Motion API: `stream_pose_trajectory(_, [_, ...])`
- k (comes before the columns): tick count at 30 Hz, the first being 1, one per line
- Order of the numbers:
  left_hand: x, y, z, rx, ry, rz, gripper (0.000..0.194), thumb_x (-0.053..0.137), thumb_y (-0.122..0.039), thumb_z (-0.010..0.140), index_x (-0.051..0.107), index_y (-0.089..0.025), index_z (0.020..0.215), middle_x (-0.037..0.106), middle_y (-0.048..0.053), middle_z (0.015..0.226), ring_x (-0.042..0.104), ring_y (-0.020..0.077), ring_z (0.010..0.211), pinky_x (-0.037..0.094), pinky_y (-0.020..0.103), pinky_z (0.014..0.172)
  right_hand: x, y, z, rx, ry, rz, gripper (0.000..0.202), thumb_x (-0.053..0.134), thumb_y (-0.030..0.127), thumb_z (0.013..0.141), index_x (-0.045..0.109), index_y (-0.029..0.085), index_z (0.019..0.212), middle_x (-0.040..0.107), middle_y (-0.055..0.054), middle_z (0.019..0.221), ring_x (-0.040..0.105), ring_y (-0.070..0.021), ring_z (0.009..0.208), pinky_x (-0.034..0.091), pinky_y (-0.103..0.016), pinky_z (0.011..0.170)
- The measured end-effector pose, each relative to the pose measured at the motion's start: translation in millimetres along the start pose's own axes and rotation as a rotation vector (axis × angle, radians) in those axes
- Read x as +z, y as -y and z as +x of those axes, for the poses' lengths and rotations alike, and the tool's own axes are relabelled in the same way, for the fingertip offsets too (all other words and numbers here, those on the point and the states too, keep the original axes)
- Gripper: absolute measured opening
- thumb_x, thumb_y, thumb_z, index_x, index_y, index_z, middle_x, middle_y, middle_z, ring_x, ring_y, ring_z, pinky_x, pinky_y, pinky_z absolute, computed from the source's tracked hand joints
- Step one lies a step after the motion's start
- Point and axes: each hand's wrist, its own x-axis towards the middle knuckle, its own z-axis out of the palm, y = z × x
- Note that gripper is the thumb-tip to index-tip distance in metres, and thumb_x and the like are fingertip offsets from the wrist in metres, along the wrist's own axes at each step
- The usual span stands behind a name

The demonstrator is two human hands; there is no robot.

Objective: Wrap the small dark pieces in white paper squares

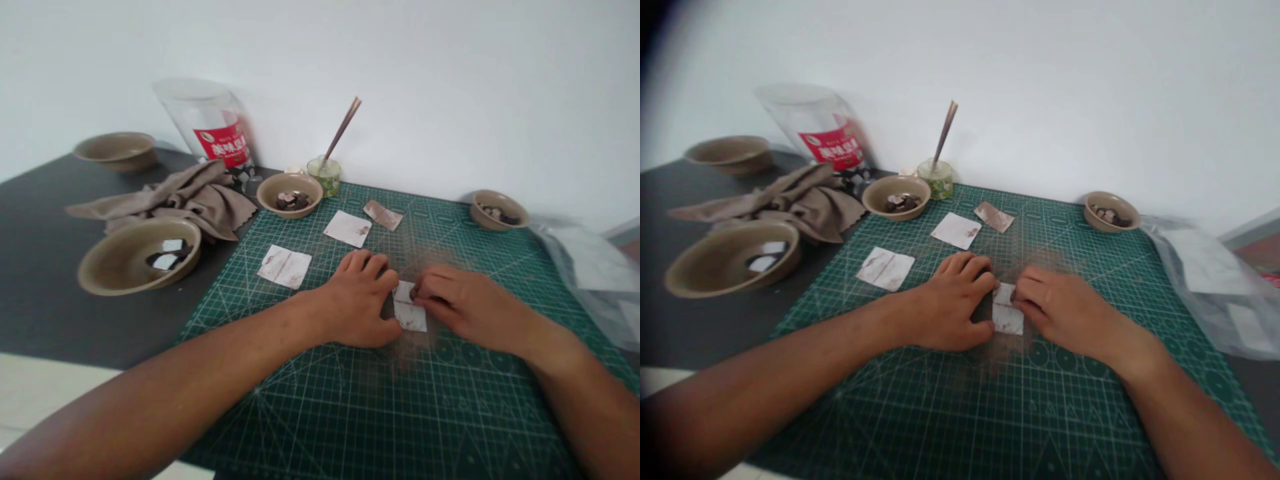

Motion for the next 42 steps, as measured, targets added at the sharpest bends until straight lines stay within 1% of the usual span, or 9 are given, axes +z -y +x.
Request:
stream_pose_trajectory(4, [-0.1, -0.3, 0.2, 0.005, -0.002, -0.004, 0.046, 0.057, -0.052, 0.084, 0.056, -0.018, 0.115, 0.048, 0.013, 0.134, 0.040, 0.0384, 0.129, 0.032, 0.056, 0.114, 0.9, 2.7, -1.4, -0.112, 0.029, 0.061, 0.017, 0.049, 0.021, 0.101, 0.065, 0.021, 0.094, 0.063, -0.005, 0.097, 0.061, -0.0173, 0.083, 0.046, -0.031, 0.072])
stream_pose_trajectory(8, [0.9, -0.5, 0.4, -0.005, -0.006, -0.004, 0.047, 0.058, -0.051, 0.083, 0.055, -0.019, 0.117, 0.048, 0.013, 0.135, 0.039, 0.0385, 0.130, 0.031, 0.056, 0.114, 0.2, -1.8, -2.6, 0.015, -0.072, -0.058, 0.020, 0.049, 0.027, 0.101, 0.062, 0.019, 0.089, 0.061, -0.005, 0.091, 0.060, -0.0192, 0.079, 0.045, -0.033, 0.070])
stream_pose_trajectory(13, [2.8, 0.2, 0.1, 0.015, -0.008, -0.008, 0.049, 0.058, -0.052, 0.083, 0.054, -0.018, 0.119, 0.047, 0.013, 0.135, 0.039, 0.0384, 0.130, 0.031, 0.056, 0.113, -2.7, 4.2, -5.7, -0.071, 0.070, 0.082, 0.013, 0.053, 0.023, 0.099, 0.065, 0.022, 0.093, 0.063, -0.004, 0.097, 0.061, -0.0168, 0.080, 0.047, -0.031, 0.070])
stream_pose_trajectory(18, [4.5, 1.3, 0.1, 0.010, -0.035, 0.012, 0.046, 0.058, -0.051, 0.083, 0.054, -0.020, 0.116, 0.049, 0.012, 0.133, 0.040, 0.0369, 0.129, 0.032, 0.055, 0.113, -0.3, 5.6, -3.6, 0.002, -0.046, -0.038, 0.019, 0.048, 0.026, 0.102, 0.064, 0.019, 0.094, 0.062, -0.006, 0.095, 0.061, -0.0196, 0.083, 0.047, -0.033, 0.072])
stream_pose_trajectory(23, [3.5, 0.0, 0.2, 0.014, -0.026, 0.010, 0.048, 0.058, -0.052, 0.083, 0.055, -0.019, 0.117, 0.049, 0.012, 0.132, 0.041, 0.0370, 0.127, 0.033, 0.054, 0.112, -2.0, 3.7, -6.2, -0.065, 0.074, 0.042, 0.017, 0.050, 0.024, 0.101, 0.064, 0.022, 0.091, 0.062, -0.003, 0.095, 0.061, -0.0163, 0.080, 0.045, -0.031, 0.071])
stream_pose_trajectory(28, [3.6, 0.1, 0.4, 0.007, -0.032, 0.022, 0.045, 0.058, -0.051, 0.083, 0.054, -0.020, 0.116, 0.049, 0.011, 0.132, 0.040, 0.0361, 0.129, 0.033, 0.054, 0.112, 0.5, 1.7, 2.1, 0.036, -0.101, -0.131, 0.019, 0.048, 0.025, 0.101, 0.062, 0.019, 0.090, 0.062, -0.006, 0.093, 0.059, -0.0209, 0.084, 0.044, -0.034, 0.071])
stream_pose_trajectory(34, [3.5, 0.2, 0.2, 0.025, -0.023, 0.018, 0.047, 0.057, -0.052, 0.084, 0.055, -0.018, 0.116, 0.049, 0.013, 0.131, 0.041, 0.0369, 0.127, 0.033, 0.054, 0.112, -1.6, 2.5, -0.9, -0.117, 0.029, 0.030, 0.016, 0.051, 0.021, 0.099, 0.065, 0.021, 0.091, 0.064, -0.005, 0.094, 0.061, -0.0171, 0.079, 0.045, -0.030, 0.069])
stream_pose_trajectory(38, [3.6, 0.2, 0.9, 0.002, -0.019, 0.025, 0.047, 0.057, -0.051, 0.084, 0.055, -0.018, 0.117, 0.049, 0.012, 0.131, 0.040, 0.0373, 0.128, 0.032, 0.056, 0.112, -2.2, 3.4, -3.4, -0.009, -0.053, -0.072, 0.017, 0.051, 0.025, 0.100, 0.063, 0.020, 0.089, 0.063, -0.006, 0.092, 0.060, -0.0188, 0.079, 0.044, -0.032, 0.068])
stream_pose_trajectory(42, [2.8, 0.2, 1.5, 0.017, -0.009, 0.009, 0.048, 0.058, -0.051, 0.083, 0.054, -0.019, 0.119, 0.049, 0.012, 0.132, 0.040, 0.0367, 0.129, 0.032, 0.055, 0.113, -3.9, 7.3, -5.5, -0.070, 0.066, 0.043, 0.014, 0.054, 0.024, 0.099, 0.062, 0.022, 0.089, 0.063, -0.003, 0.093, 0.060, -0.0160, 0.078, 0.044, -0.029, 0.068])
